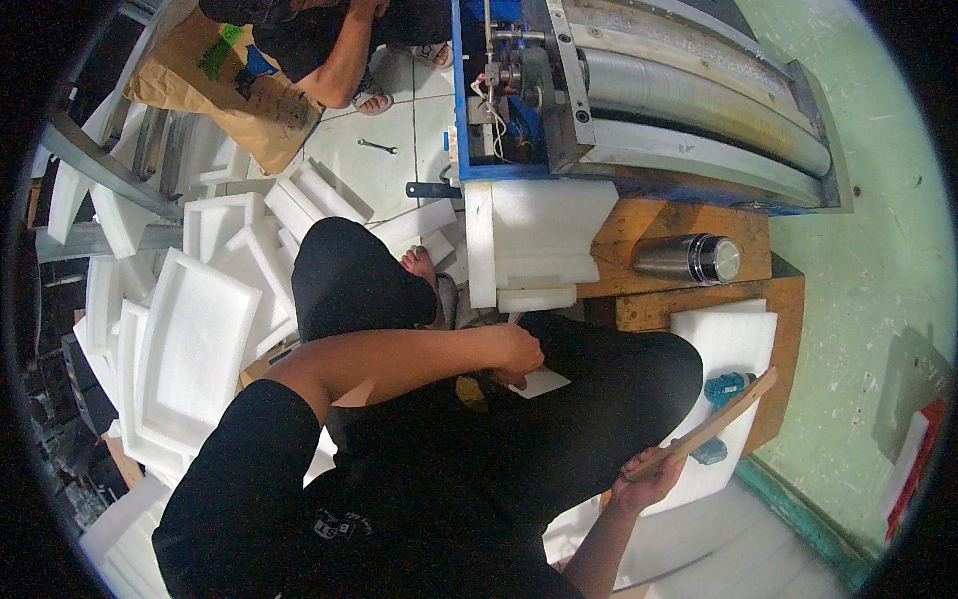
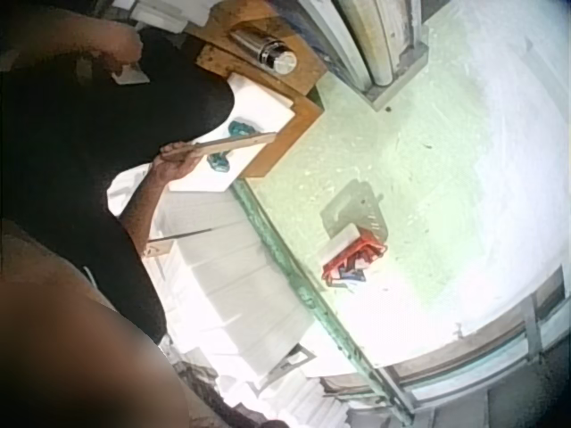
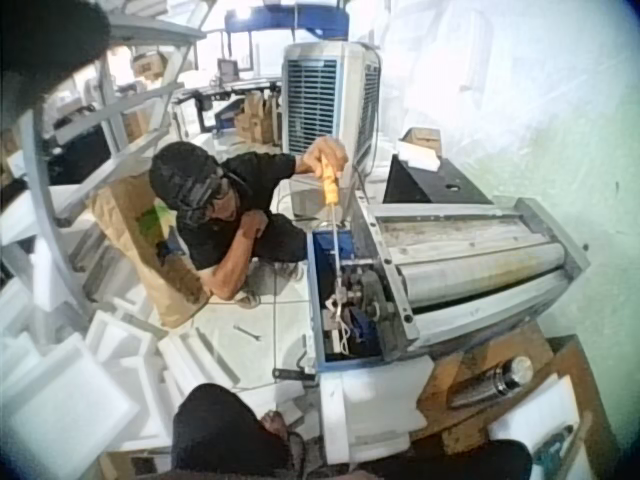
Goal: The person sits on the floor and assembles a machine using a wooden piece and a cordless drill. They position the wood, drill screws into the machine, and adjust components while another person works nearby.
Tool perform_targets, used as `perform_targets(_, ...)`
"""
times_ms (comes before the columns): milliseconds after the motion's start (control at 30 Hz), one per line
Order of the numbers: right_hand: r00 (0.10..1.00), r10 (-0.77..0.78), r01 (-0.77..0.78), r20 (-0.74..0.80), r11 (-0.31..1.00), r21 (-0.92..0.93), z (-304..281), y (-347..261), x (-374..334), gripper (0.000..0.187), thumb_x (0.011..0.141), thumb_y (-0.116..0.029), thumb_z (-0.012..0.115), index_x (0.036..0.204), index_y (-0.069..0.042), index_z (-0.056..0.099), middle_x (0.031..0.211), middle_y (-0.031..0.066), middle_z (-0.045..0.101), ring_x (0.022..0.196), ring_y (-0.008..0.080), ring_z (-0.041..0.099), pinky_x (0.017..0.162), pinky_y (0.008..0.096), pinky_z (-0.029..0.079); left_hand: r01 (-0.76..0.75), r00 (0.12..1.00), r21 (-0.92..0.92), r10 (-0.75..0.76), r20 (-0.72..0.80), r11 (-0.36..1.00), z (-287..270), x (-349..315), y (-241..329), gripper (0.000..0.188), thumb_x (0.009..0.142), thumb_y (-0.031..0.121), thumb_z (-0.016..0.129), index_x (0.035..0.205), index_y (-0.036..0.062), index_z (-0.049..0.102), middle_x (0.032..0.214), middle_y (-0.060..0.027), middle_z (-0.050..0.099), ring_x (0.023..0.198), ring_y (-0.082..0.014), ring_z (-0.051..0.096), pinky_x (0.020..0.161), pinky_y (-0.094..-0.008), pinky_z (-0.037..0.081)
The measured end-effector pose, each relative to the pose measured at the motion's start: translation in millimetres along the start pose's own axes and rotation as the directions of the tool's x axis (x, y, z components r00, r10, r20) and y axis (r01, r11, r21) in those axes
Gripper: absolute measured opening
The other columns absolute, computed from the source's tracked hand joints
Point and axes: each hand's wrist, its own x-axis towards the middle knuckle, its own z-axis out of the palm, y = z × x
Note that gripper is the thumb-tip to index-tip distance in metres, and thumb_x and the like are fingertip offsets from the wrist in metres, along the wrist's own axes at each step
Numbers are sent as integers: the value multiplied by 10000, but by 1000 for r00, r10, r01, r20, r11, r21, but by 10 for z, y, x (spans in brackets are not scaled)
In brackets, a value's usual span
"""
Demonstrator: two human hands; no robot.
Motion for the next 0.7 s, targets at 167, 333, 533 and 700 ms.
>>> perform_targets(167,1000,4,-4,5,1000,28,-5,3,4,417,1018,-373,557,1253,-35,490,776,89,618,516,117,585,405,231,495,-13,1000,3,13,-2,1000,10,16,-8,435,965,402,663,1096,-3,753,1064,-207,753,1050,-394,716,886,-512,581)
perform_targets(333,1000,-2,2,20,999,35,1,-2,8,420,1015,-355,559,1261,-23,482,777,97,621,507,121,593,399,231,500,-15,1000,12,15,0,1000,32,40,-19,443,963,407,661,1110,-2,748,1065,-204,753,1046,-394,716,891,-508,581)
perform_targets(533,1000,2,-3,10,999,46,2,-6,6,429,1014,-357,564,1270,-24,477,780,102,621,506,122,597,398,230,502,35,999,-19,-34,22,999,39,70,-15,491,906,442,727,1185,39,755,1200,-179,734,1136,-374,695,938,-507,570)
perform_targets(700,1000,6,-6,16,999,44,2,-1,7,426,1019,-368,560,1264,-29,479,785,100,622,504,121,587,394,230,492,1,1000,1,-1,-12,1000,41,52,-19,456,938,420,690,1114,5,755,1113,-193,748,1077,-387,709,908,-507,578)
